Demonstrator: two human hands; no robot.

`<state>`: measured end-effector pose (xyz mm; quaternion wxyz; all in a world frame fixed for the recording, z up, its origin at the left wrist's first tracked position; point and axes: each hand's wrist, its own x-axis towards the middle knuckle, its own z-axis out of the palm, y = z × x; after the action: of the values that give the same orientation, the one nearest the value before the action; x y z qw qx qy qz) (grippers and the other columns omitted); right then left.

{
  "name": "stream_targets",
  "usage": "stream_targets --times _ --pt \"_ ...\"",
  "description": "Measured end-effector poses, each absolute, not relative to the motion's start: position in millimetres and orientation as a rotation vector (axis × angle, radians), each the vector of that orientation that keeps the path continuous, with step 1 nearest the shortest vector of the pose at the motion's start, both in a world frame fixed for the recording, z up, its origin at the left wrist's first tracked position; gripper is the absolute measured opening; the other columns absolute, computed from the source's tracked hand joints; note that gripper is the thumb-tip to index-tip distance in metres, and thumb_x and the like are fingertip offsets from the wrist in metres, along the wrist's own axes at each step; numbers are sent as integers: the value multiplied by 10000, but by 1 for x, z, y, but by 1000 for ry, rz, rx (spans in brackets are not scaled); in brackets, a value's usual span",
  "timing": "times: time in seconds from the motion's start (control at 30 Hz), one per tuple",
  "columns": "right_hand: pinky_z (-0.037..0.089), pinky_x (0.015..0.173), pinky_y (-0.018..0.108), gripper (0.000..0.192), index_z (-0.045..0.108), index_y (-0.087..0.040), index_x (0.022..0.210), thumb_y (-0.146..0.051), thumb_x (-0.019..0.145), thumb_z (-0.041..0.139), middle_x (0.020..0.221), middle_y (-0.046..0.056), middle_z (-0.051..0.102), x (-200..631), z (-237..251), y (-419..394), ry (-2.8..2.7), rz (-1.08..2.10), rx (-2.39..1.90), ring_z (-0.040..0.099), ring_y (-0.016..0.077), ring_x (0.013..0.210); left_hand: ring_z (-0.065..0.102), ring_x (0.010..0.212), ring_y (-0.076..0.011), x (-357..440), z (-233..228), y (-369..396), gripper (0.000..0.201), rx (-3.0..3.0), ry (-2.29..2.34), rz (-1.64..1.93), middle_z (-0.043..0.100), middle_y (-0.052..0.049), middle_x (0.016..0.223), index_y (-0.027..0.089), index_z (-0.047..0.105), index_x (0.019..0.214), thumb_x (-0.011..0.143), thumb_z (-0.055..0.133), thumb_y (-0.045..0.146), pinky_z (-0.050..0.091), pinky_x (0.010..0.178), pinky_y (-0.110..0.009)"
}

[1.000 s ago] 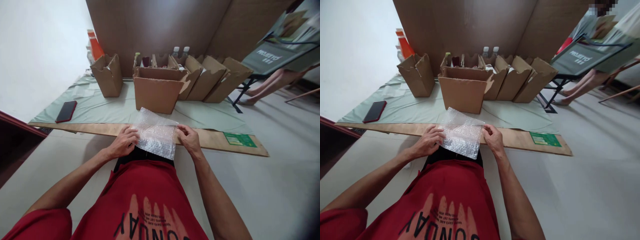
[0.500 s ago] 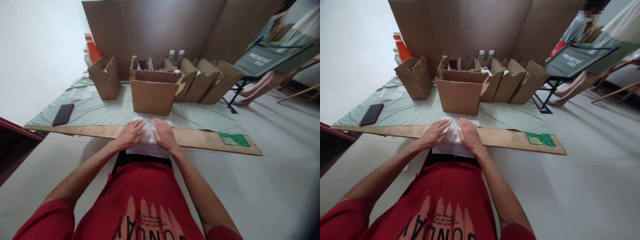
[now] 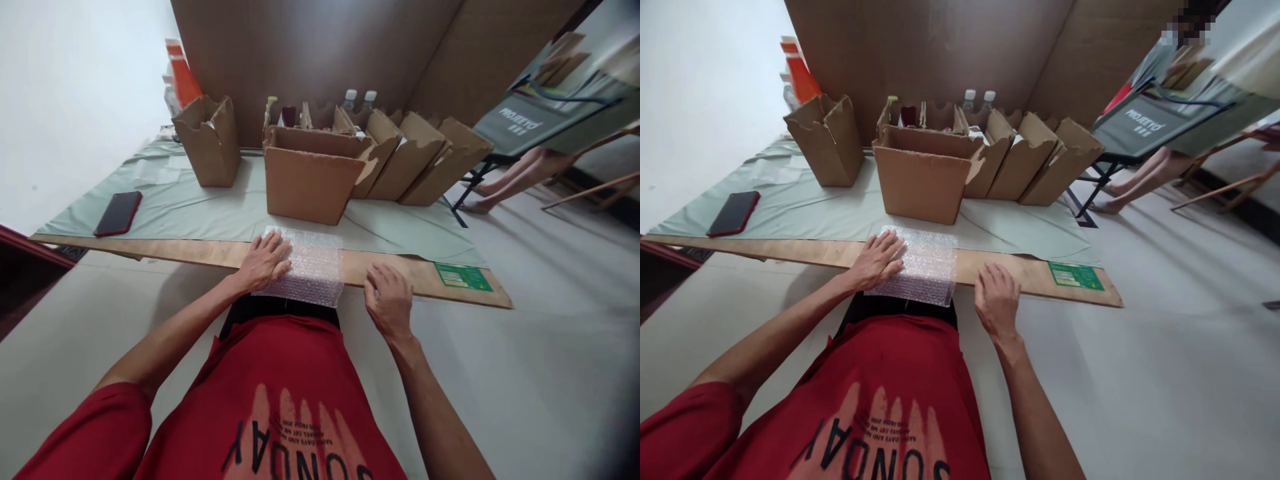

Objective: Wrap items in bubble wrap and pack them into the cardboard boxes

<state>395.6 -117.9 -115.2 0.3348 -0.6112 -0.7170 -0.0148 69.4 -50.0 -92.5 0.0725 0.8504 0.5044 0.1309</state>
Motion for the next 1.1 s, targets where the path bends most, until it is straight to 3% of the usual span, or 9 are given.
stream_targets --times 0.13,0.3,0.37,0.5,0.6,0.77,0.93,1.03,1.1 --pt "478 1049 480 255 771 -241 1041 -329 989 537 1135 113 785 376 -135 -158 -1790 199 -1488 692 276 1138 239 1610 -335 41 -92 -78 584 2592 1390 610 361 -163 1693 181 440 1561 1016 491 387 227 1301 -550" --pt "540 1023 461 277 809 -249 924 -462 906 633 1357 108 705 348 -153 -163 -1679 637 -1391 667 288 1231 287 1592 -353 -13 -97 -110 786 2696 1195 683 381 -141 1682 259 379 1598 845 551 113 340 1254 -584" --pt "530 1043 471 276 818 -256 929 -487 862 684 1303 91 728 342 -151 -155 -1633 797 -1352 665 291 1223 266 1603 -355 -24 -98 -112 857 2775 1250 610 367 -154 1689 253 373 1601 788 535 38 328 1257 -594" --pt "585 919 452 302 810 -253 997 -491 824 741 1023 66 790 337 -131 -144 -1540 1077 -1281 722 265 975 240 1608 -387 -18 -102 -104 800 2902 1274 420 315 -199 1707 207 438 1564 796 595 47 217 1287 -631" --pt "609 839 419 360 787 -233 1024 -539 851 708 994 72 789 339 -112 -145 -1422 1208 -1215 727 246 883 313 1584 -373 0 -100 -97 673 2856 1143 461 398 -178 1674 212 516 1511 854 634 130 213 1292 -623" --pt "618 875 504 526 703 -220 1224 -614 942 499 1314 153 719 342 -88 -130 -1234 1287 -1113 748 301 1022 656 1287 -286 36 -80 -83 311 2355 1334 872 759 -104 1274 206 716 1211 941 590 291 475 1153 -460" --pt "593 982 545 647 494 -248 1448 -651 944 449 1411 178 674 339 -80 -92 -1096 1329 -1021 633 326 1336 711 769 -190 57 -65 -41 450 2150 1587 839 776 -21 915 195 618 1372 943 586 326 582 787 -322" --pt "627 920 474 749 379 -270 1520 -631 893 574 1339 147 717 341 -80 -81 -1075 1252 -1135 701 290 1237 693 716 -199 62 -65 -18 559 2094 1697 736 733 6 767 186 604 1391 838 675 226 558 729 -310" --pt "642 820 419 684 443 -255 1476 -604 905 582 1248 127 755 346 -77 -78 -1214 1096 -1254 751 268 1100 708 752 -225 64 -66 -12 610 2086 1731 673 735 -12 778 179 600 1400 801 711 200 557 735 -325"
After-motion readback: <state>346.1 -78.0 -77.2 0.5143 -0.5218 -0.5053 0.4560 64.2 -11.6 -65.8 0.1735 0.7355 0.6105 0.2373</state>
